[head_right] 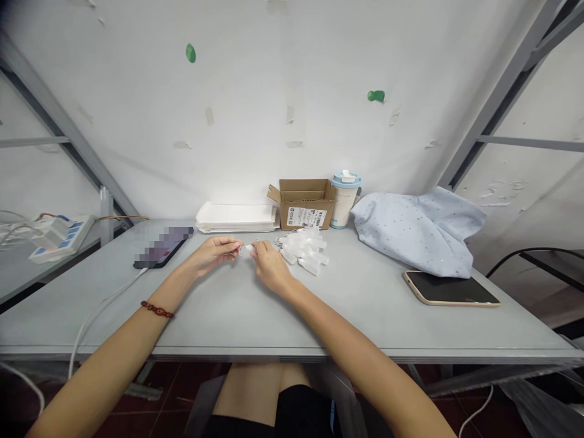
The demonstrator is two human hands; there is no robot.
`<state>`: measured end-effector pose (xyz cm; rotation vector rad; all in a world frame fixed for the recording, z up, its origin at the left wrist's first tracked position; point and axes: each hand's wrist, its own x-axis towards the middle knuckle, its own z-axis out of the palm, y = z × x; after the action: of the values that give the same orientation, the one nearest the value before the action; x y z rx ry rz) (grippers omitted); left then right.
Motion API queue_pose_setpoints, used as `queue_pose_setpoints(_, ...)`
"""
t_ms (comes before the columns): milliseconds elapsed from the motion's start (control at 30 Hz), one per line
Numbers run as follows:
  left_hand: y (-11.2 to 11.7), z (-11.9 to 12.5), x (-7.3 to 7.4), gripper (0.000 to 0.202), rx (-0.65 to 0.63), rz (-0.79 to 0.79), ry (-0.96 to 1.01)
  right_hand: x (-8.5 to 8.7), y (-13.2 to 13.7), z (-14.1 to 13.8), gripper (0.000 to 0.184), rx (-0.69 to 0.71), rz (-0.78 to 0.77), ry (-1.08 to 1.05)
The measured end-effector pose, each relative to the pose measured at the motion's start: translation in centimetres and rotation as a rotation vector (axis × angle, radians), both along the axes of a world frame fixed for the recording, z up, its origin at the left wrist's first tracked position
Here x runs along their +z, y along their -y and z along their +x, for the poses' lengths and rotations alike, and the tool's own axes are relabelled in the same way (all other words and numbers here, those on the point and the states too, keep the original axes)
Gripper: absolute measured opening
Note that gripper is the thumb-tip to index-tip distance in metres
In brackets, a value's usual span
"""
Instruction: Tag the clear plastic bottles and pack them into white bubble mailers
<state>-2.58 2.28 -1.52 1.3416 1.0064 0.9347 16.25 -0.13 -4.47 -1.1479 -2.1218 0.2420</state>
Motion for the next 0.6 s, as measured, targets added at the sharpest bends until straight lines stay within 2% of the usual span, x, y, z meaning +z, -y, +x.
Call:
queue_pose_setpoints(333,0.05,0.05,0.05,0.025,0.004,-0.006,-0.006,0.05,0.06,0.00,0.026,-0.002,-0.043,0.015)
queue_pose_setpoints(600,0.20,0.18,0.07,0.024,0.027,0.032,-0.054,-0.24,-0.05,0.01,0.026,0.008,-0.010,0.038)
